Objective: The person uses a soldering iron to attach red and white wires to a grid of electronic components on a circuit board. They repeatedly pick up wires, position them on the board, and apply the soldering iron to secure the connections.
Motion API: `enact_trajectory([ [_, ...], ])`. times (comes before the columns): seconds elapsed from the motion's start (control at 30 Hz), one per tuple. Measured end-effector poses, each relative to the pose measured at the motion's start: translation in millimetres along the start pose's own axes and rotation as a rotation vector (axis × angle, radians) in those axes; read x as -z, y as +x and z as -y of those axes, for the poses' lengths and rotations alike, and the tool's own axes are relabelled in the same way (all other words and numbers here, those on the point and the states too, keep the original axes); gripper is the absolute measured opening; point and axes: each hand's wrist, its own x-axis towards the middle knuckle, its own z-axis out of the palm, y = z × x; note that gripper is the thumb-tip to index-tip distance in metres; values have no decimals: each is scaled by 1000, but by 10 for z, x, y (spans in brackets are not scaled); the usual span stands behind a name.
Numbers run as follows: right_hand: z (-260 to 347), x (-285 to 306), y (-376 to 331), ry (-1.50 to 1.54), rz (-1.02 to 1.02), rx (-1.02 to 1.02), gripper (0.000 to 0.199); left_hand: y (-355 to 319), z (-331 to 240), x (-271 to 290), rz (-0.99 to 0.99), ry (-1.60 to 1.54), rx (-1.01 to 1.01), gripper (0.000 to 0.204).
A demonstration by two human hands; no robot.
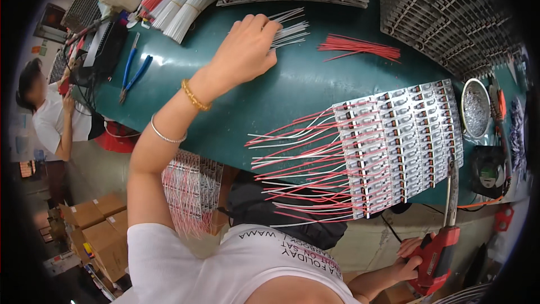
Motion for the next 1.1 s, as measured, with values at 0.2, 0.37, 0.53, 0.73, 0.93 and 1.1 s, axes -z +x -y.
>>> enact_trajectory([
  [0.2, 244, -32, 386, -56, 91, 165, 78, 416, 191, -106, 358, -32, 134, 31],
  [0.37, 151, -158, 311, -4, 121, 62, 71, 407, 337, 25, 339, -382, 218, 19],
  [0.53, -1, -238, 238, 85, 130, -35, 70, 383, 294, 140, 318, -415, 417, 21],
  [0.73, 40, -287, 266, 141, 161, -72, 72, 490, 124, 393, 199, -189, 131, 14],
  [0.93, 77, -432, 335, 168, 203, -80, 75, 497, -323, 389, 290, 17, -189, 10],
  [1.1, 174, -631, 323, 90, 110, -216, 89, 464, -706, 359, 314, -614, 196, 13],
])
